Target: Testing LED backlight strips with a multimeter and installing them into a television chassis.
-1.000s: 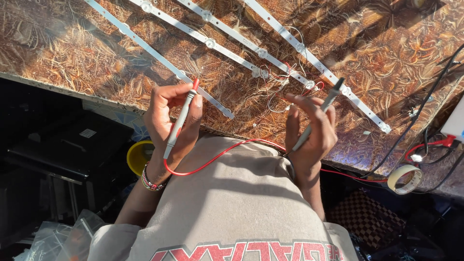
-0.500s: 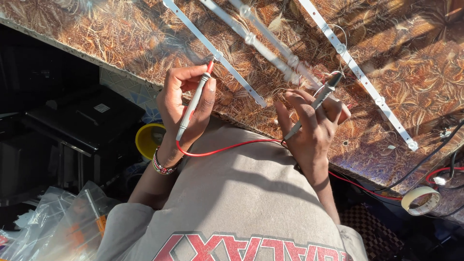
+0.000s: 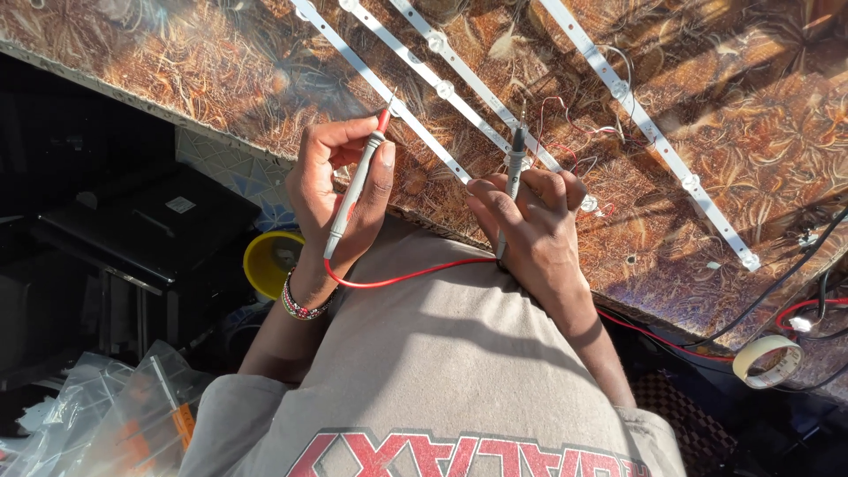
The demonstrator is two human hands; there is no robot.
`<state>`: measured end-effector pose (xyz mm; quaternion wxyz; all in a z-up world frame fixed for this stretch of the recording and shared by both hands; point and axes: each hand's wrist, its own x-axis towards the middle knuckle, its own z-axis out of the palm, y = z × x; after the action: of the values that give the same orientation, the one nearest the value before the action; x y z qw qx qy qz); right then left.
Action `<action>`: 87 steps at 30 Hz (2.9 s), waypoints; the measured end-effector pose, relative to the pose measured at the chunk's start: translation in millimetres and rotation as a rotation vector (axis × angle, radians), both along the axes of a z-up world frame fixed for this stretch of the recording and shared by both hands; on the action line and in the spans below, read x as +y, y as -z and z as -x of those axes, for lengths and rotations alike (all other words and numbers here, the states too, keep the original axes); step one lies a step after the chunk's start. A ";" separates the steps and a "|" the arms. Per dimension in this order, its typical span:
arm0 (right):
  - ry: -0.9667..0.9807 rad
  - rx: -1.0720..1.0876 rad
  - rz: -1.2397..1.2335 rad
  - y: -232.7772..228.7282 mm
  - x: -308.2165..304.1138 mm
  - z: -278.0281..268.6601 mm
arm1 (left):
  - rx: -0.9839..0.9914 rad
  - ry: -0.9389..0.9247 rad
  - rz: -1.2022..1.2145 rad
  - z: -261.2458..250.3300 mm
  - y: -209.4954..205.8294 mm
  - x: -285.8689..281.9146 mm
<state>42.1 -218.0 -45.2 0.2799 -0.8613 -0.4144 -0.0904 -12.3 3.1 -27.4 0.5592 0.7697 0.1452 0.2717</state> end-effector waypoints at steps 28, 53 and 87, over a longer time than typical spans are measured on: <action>0.301 0.015 -0.197 -6.9 -49.0 -1.7 | 0.045 0.281 -0.044 -16.1 8.3 -17.1; 0.538 -0.073 -0.500 -15.6 -65.7 -1.1 | 0.054 0.241 -0.080 -14.1 1.3 -15.4; 0.708 -0.049 -0.301 -18.5 -111.2 -14.2 | -0.232 0.262 0.049 -20.0 12.4 -42.2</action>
<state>56.3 -329.2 -26.6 0.3446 -0.8980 -0.0798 -0.2618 7.7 -39.1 -39.8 0.6214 0.7317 -0.0153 0.2798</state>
